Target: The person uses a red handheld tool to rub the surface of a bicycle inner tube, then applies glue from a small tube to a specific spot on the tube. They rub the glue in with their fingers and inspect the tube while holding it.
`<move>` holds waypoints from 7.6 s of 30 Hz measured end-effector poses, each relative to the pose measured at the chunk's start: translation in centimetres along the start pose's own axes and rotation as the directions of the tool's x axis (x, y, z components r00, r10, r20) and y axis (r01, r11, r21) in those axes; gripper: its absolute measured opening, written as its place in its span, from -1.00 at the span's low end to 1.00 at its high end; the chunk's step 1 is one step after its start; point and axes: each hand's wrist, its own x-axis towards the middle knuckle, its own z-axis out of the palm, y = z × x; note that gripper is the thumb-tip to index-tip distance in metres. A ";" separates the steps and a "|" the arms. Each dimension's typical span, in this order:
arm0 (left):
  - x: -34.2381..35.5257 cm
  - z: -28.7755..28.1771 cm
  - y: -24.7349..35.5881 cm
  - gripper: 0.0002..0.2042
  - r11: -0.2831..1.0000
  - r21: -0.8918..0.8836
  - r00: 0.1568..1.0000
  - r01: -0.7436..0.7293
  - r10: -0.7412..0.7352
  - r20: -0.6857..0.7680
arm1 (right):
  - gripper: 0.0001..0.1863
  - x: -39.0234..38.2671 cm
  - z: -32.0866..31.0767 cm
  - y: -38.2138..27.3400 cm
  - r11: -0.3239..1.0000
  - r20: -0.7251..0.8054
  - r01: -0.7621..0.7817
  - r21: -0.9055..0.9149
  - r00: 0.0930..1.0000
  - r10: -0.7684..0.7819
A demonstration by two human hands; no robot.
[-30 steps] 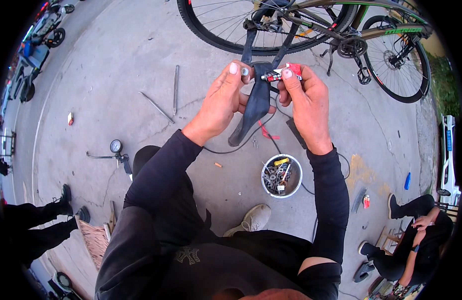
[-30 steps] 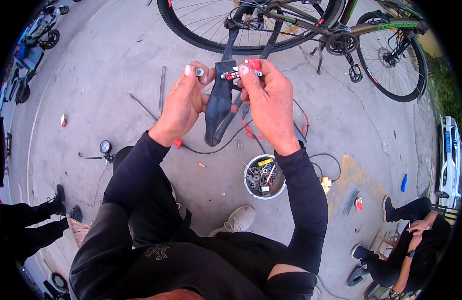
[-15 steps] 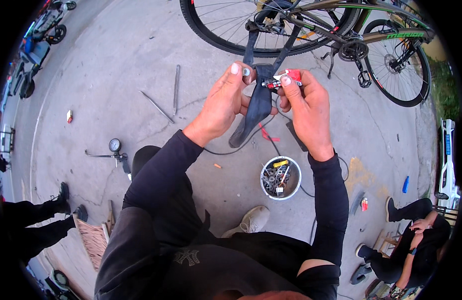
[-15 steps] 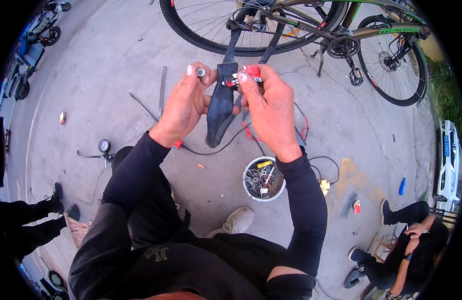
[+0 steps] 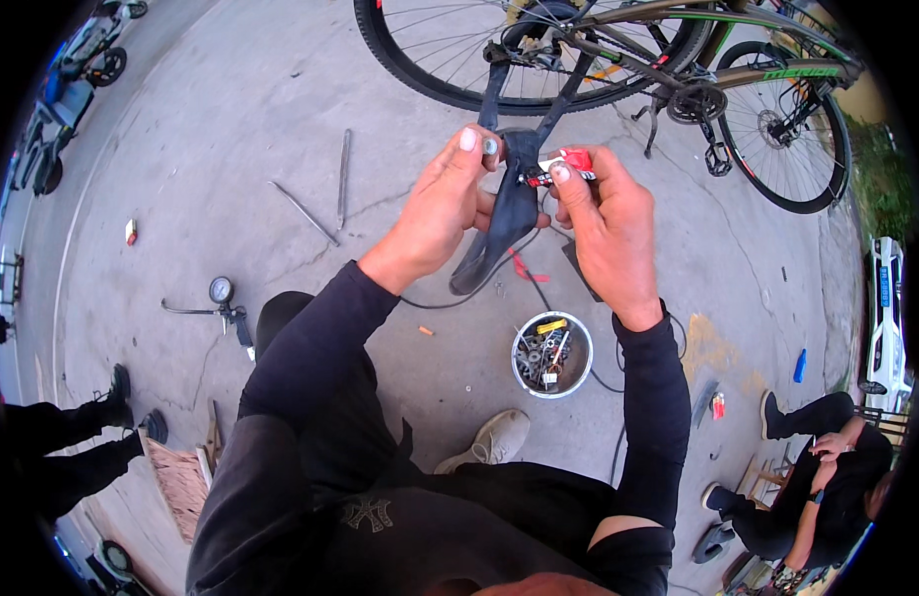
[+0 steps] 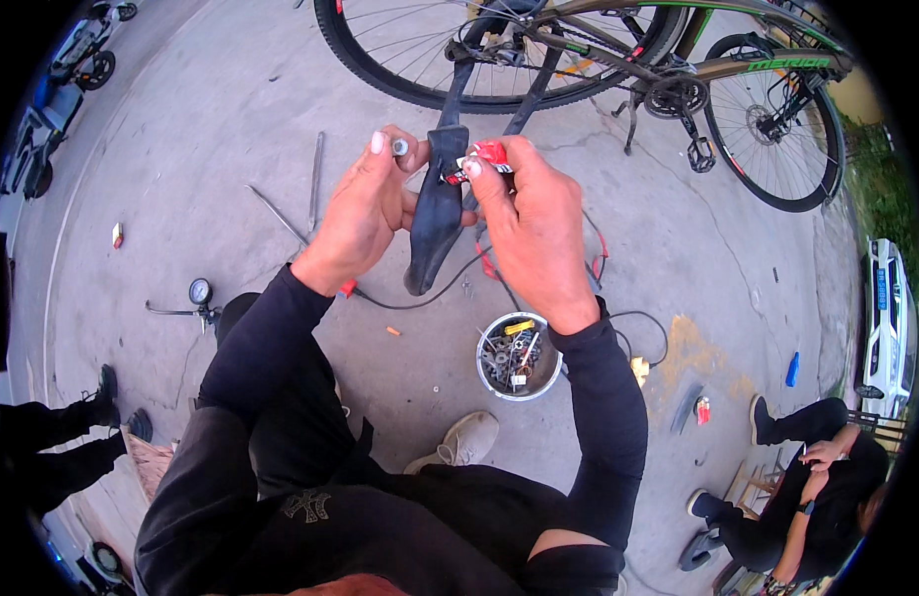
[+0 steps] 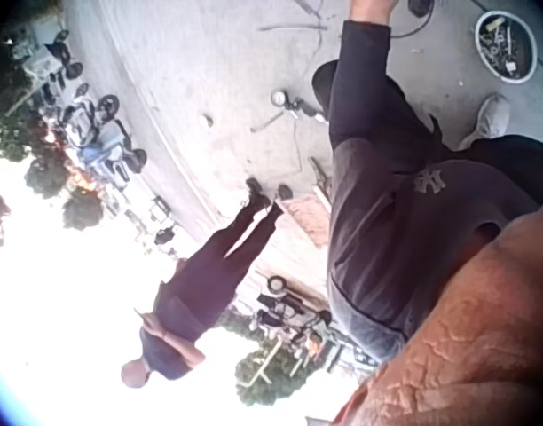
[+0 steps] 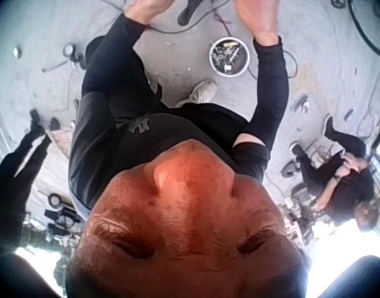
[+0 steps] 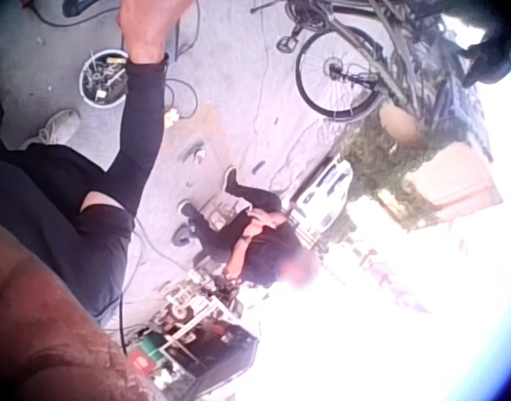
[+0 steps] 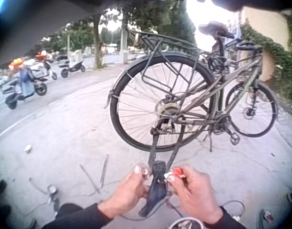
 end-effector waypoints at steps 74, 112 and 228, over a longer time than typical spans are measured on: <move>-0.3 0.0 0.4 -0.58 1.000 0.016 0.999 -0.017 0.016 0.048 | -0.84 0.6 -0.6 0.2 0.992 -0.039 0.070 -0.107 0.996 -0.075; 0.0 1.1 0.1 -0.65 0.875 0.390 0.957 -0.286 0.277 0.081 | -0.77 -0.9 -1.6 0.1 0.907 0.132 -0.216 0.361 0.975 0.180; 0.3 -2.1 1.9 -0.63 0.962 -0.118 0.964 0.248 -0.256 -0.067 | -0.74 -3.1 2.8 3.5 0.933 0.182 -0.321 0.161 0.939 0.291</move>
